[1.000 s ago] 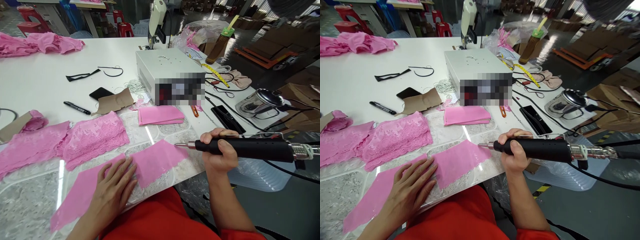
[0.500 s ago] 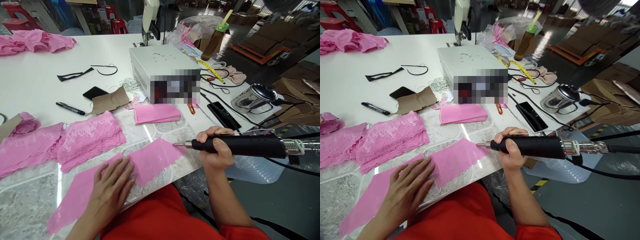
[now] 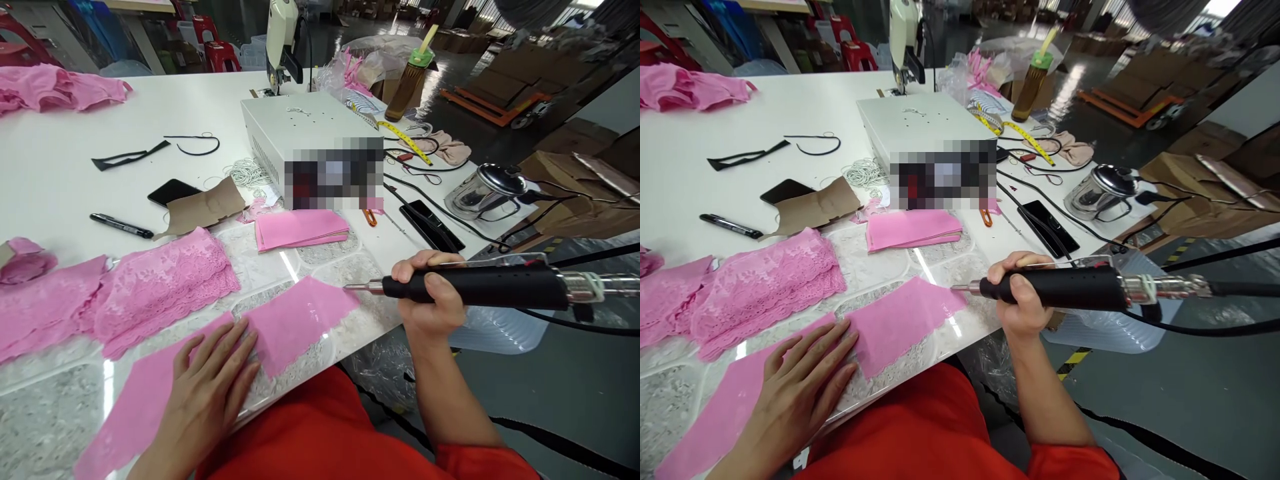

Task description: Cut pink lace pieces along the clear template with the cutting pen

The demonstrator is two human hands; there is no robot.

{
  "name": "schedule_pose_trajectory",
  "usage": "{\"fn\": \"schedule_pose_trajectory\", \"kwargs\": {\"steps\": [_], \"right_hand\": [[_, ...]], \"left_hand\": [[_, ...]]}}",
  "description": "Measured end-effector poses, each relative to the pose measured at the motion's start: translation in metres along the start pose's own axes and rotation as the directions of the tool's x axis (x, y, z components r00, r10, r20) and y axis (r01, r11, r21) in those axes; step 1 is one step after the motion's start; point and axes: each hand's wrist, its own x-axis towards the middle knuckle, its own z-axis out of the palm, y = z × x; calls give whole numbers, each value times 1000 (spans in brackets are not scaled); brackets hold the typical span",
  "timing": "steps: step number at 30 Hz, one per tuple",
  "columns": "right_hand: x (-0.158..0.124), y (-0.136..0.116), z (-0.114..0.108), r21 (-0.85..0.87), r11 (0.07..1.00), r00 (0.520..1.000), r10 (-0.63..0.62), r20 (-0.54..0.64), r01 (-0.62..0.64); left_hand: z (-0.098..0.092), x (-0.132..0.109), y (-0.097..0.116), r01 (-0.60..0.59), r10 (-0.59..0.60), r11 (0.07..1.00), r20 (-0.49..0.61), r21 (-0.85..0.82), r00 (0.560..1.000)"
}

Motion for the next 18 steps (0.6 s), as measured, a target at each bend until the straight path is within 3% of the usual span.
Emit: {"fn": "schedule_pose_trajectory", "kwargs": {"steps": [5, 14, 18], "right_hand": [[0, -8, -12, -30, 999, 1000, -15, -26, 15], [-2, -6, -15, -35, 999, 999, -7, 40, 8], [1, -6, -17, -36, 999, 1000, -26, -11, 26]], "left_hand": [[-1, 2, 1, 4, -4, 1000, -7, -3, 1000], [-2, 1, 1, -20, 20, 1000, -2, 3, 1000], [-11, 4, 8, -20, 19, 999, -5, -30, 1000]]}}
